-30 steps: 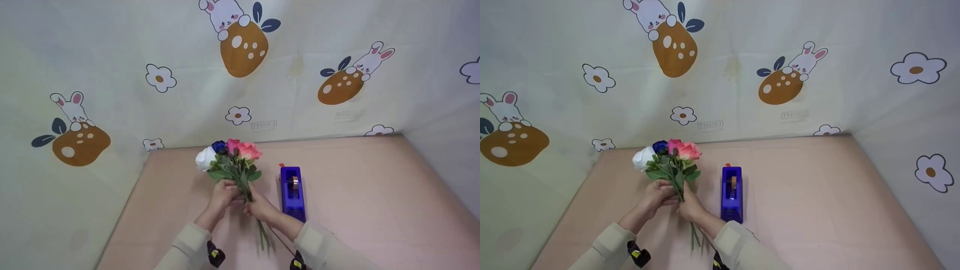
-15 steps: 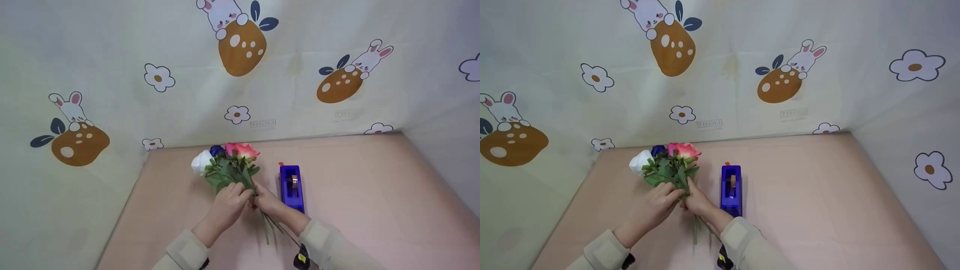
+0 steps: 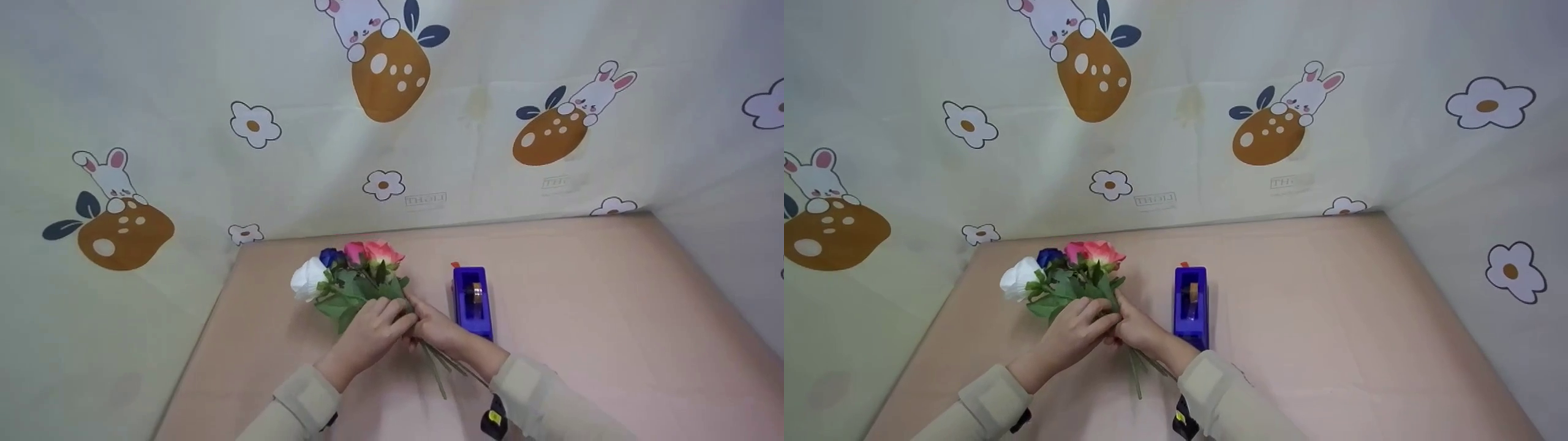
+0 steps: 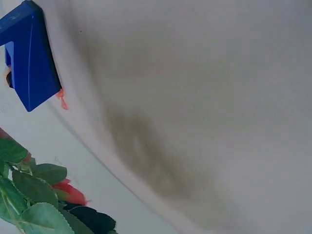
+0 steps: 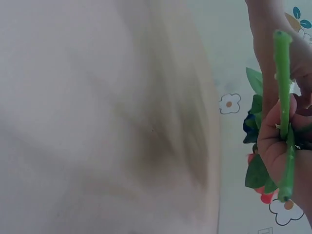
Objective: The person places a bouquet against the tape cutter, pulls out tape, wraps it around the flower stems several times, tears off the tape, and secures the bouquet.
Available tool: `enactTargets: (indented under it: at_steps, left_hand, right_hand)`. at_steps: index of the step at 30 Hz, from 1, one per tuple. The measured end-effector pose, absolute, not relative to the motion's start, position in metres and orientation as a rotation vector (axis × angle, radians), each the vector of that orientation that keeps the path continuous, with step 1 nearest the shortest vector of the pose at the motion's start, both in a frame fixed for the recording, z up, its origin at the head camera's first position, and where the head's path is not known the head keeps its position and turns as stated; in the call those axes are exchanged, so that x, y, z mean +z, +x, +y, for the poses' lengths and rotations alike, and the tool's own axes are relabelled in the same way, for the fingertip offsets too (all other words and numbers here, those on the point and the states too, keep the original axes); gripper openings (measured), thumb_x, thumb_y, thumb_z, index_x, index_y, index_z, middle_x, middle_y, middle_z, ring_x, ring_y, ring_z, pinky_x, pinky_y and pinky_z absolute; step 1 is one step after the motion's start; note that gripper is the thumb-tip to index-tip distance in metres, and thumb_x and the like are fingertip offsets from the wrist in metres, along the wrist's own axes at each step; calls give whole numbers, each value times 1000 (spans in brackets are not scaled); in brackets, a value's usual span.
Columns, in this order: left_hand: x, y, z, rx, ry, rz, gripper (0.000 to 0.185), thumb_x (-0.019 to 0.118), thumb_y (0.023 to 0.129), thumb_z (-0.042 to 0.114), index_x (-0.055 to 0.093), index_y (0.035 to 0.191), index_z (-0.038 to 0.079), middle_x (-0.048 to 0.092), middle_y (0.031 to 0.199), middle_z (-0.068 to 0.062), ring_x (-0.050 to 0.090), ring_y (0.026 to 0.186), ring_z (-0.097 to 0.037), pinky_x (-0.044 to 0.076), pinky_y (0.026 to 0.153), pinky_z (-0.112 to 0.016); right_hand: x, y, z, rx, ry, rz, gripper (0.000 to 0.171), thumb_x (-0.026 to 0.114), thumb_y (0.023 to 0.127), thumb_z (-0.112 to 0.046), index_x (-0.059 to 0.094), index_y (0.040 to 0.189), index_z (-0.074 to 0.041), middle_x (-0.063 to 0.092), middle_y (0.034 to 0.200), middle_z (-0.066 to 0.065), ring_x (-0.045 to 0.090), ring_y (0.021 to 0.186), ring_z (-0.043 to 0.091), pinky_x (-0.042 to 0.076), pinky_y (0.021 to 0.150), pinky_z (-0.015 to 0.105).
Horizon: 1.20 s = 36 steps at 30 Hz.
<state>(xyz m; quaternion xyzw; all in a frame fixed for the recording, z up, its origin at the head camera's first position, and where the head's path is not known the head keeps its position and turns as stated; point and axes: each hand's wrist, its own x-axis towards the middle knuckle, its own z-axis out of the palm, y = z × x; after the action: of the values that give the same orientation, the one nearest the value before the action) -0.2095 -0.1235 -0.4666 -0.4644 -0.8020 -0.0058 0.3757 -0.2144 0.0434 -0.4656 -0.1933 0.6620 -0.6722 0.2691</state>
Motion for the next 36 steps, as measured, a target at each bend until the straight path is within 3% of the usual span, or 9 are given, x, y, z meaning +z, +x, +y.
enactTargets:
  at_steps: [4, 7, 15, 20, 24, 28, 31, 33, 36]
  left_hand:
    - [-465, -209, -124, 23, -1228, -2072, 25, 70, 76, 11, 60, 98, 18, 55, 99, 0, 44, 74, -14, 37, 62, -23]
    - [-462, -209, -123, 51, -1248, -2061, 22, 71, 76, 13, 60, 95, 19, 55, 98, 0, 43, 73, -14, 35, 62, -23]
    - [-457, -210, -121, 264, -1281, -1968, 7, 63, 81, 17, 62, 87, 20, 60, 90, 6, 48, 79, -13, 35, 71, -25]
    - [-454, -211, -121, 299, -1296, -1953, 7, 65, 79, 16, 62, 84, 20, 65, 86, 7, 52, 86, -14, 37, 80, -28]
    - [-452, -211, -120, 260, -1296, -1968, 9, 69, 76, 15, 62, 80, 19, 65, 77, 6, 53, 80, -15, 38, 80, -29]
    - [-454, -210, -121, 274, -1280, -1999, 7, 69, 77, 15, 62, 77, 18, 64, 68, 5, 50, 73, -15, 37, 79, -30]
    - [-455, -208, -123, 335, -1242, -2051, 7, 70, 77, 17, 63, 77, 18, 62, 63, 5, 48, 71, -15, 38, 80, -31]
    - [-455, -207, -124, 390, -1213, -2093, 8, 71, 76, 18, 64, 76, 18, 59, 60, 5, 46, 71, -16, 38, 82, -32]
    - [-455, -206, -125, 473, -1161, -2157, 7, 71, 77, 19, 65, 73, 20, 57, 57, 5, 45, 71, -16, 37, 84, -34]
  right_hand:
    - [-466, -214, 46, -1764, -520, 1785, 81, 38, 84, 8, -8, 147, -14, 53, 76, 6, 48, 59, 13, 45, 57, 25]
    - [-469, -214, 49, -1740, -549, 1768, 82, 37, 84, 9, -9, 147, -18, 53, 82, 6, 48, 60, 12, 44, 56, 24]
    - [-473, -216, 53, -1694, -657, 1718, 80, 36, 84, 11, -8, 147, -13, 52, 80, 4, 51, 62, 9, 46, 55, 23]
    - [-475, -216, 55, -1729, -687, 1617, 79, 40, 90, 8, -11, 146, -16, 56, 98, 7, 59, 67, 10, 52, 66, 28]
    - [-472, -216, 55, -1703, -675, 1639, 76, 40, 92, 5, -9, 147, -15, 60, 99, 13, 62, 71, 13, 52, 76, 38]
    - [-466, -212, 51, -1547, -631, 1865, 66, 40, 94, 0, 2, 147, -5, 65, 88, 21, 64, 67, 16, 53, 76, 36]
    - [-461, -207, 47, -1340, -613, 2129, 47, 41, 96, -8, 28, 140, 2, 65, 82, 21, 63, 58, 19, 53, 61, 30]
    - [-460, -204, 43, -1174, -615, 2307, 33, 42, 97, -14, 49, 122, 5, 65, 77, 19, 60, 52, 19, 49, 52, 26]
    - [-461, -200, 41, -953, -639, 2518, 27, 42, 97, -18, 61, 96, 1, 64, 76, 11, 53, 54, 13, 43, 49, 23]
